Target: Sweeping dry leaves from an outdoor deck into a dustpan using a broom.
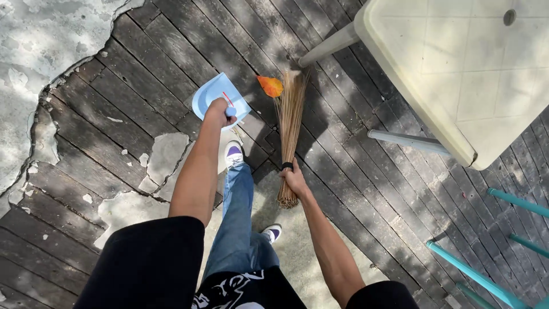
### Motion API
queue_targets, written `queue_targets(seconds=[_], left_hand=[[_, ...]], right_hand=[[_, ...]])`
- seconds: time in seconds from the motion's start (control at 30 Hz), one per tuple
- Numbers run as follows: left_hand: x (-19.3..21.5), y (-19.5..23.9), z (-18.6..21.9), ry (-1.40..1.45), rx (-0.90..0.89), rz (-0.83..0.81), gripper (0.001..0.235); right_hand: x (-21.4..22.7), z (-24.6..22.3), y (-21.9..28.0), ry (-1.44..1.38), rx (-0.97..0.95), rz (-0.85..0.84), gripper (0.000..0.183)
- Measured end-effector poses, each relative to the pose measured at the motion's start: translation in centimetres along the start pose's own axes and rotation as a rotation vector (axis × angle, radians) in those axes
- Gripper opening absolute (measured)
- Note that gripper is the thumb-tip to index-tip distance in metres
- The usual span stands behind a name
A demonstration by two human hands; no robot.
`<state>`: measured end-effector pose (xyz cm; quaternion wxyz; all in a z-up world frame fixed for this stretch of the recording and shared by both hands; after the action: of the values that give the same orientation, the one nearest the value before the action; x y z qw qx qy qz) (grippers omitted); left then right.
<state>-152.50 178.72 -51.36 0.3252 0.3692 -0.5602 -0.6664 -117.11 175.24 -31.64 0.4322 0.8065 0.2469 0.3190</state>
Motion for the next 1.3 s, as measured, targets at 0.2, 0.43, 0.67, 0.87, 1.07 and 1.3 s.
queue_targets(seconds=[0.2,0.43,0.67,0.87,1.07,1.3], left_hand=[[1.7,-1.6,3.3,0.071,0.098,-0.079,0.018],[8.0,4.9,3.5,0.144,0.098,-0.161,0.022],[9.7,12.4,7.4,0.312,0.033,-0.392,0.016],[6.2,14.2,17.2,0.287,-0.035,-0.360,0.018],[2.6,12.1,31.8,0.375,-0.105,-0.427,0.018],[1.8,12.2,48.2,0.499,-0.253,-0.477,0.021]], right_hand=[[3.6,-15.0,15.1,0.044,-0.333,-0.288,0.095],[5.0,-16.9,19.4,0.117,-0.209,-0.198,0.099],[7.3,-21.5,12.7,0.202,0.103,-0.108,0.098],[6.3,-35.9,6.5,0.176,0.141,-0.110,0.101],[6.1,-46.5,-7.7,0.004,0.314,-0.239,0.097],[3.4,-74.5,-10.8,0.059,0.292,-0.351,0.079]])
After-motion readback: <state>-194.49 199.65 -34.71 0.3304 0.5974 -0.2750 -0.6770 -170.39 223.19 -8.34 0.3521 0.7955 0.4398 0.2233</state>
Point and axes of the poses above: each hand's wrist, its own y-axis away from the middle knuckle, its own x-axis out of the back of the hand, z = x × y, the point moved 2 cm from there along -y, towards the middle knuckle, and after that the axes turned 4 degrees about y, right-handed, at the moved point
